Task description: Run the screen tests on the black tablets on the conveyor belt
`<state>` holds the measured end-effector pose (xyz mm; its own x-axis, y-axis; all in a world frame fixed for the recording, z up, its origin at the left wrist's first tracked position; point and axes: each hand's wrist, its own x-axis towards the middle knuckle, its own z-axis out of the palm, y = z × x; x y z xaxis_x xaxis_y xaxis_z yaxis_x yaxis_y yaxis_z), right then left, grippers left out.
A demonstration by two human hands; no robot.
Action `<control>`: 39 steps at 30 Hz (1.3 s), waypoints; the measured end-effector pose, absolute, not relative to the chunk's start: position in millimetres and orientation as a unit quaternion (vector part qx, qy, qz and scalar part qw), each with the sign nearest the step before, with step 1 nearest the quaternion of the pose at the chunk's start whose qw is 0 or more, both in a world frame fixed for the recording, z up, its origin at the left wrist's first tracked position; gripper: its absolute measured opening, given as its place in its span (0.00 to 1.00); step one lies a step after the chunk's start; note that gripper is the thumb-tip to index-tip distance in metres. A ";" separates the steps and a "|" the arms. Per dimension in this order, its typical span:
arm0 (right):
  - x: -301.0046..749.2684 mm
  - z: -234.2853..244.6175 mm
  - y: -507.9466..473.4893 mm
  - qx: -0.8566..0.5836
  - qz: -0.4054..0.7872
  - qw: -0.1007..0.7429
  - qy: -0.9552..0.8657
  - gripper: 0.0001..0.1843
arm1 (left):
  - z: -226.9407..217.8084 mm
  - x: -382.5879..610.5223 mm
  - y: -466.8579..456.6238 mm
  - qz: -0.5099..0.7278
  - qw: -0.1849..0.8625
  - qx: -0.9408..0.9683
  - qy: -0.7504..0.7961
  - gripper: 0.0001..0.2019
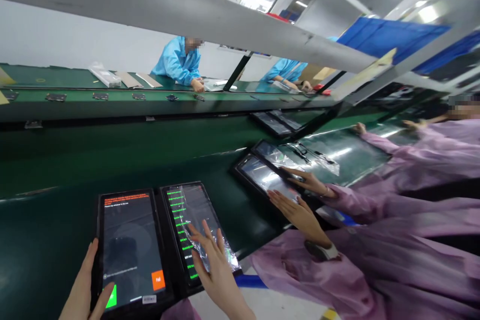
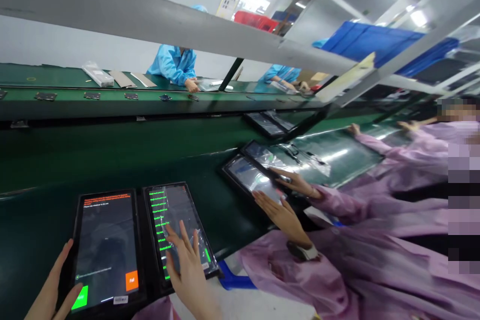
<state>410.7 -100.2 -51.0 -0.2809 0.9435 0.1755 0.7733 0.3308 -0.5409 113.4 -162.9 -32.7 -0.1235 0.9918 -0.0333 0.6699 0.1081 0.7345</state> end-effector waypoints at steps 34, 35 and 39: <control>408.8 -76.2 -88.2 -0.536 0.170 0.314 -0.765 0.12 | -49.2 118.3 -138.3 0.191 -0.071 0.732 0.650 0.41; 408.4 -76.0 -88.2 -0.534 0.175 0.313 -0.765 0.11 | -49.7 117.9 -137.4 0.189 -0.070 0.729 0.654 0.42; 407.2 -76.9 -88.2 -0.535 0.182 0.313 -0.763 0.10 | -52.2 114.6 -137.4 0.178 -0.059 0.734 0.652 0.44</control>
<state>407.2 -88.2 -76.9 -0.2318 0.9309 0.2821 0.7031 0.3608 -0.6127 114.6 -137.4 -52.2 0.0852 0.9371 0.3384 0.9790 -0.1418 0.1462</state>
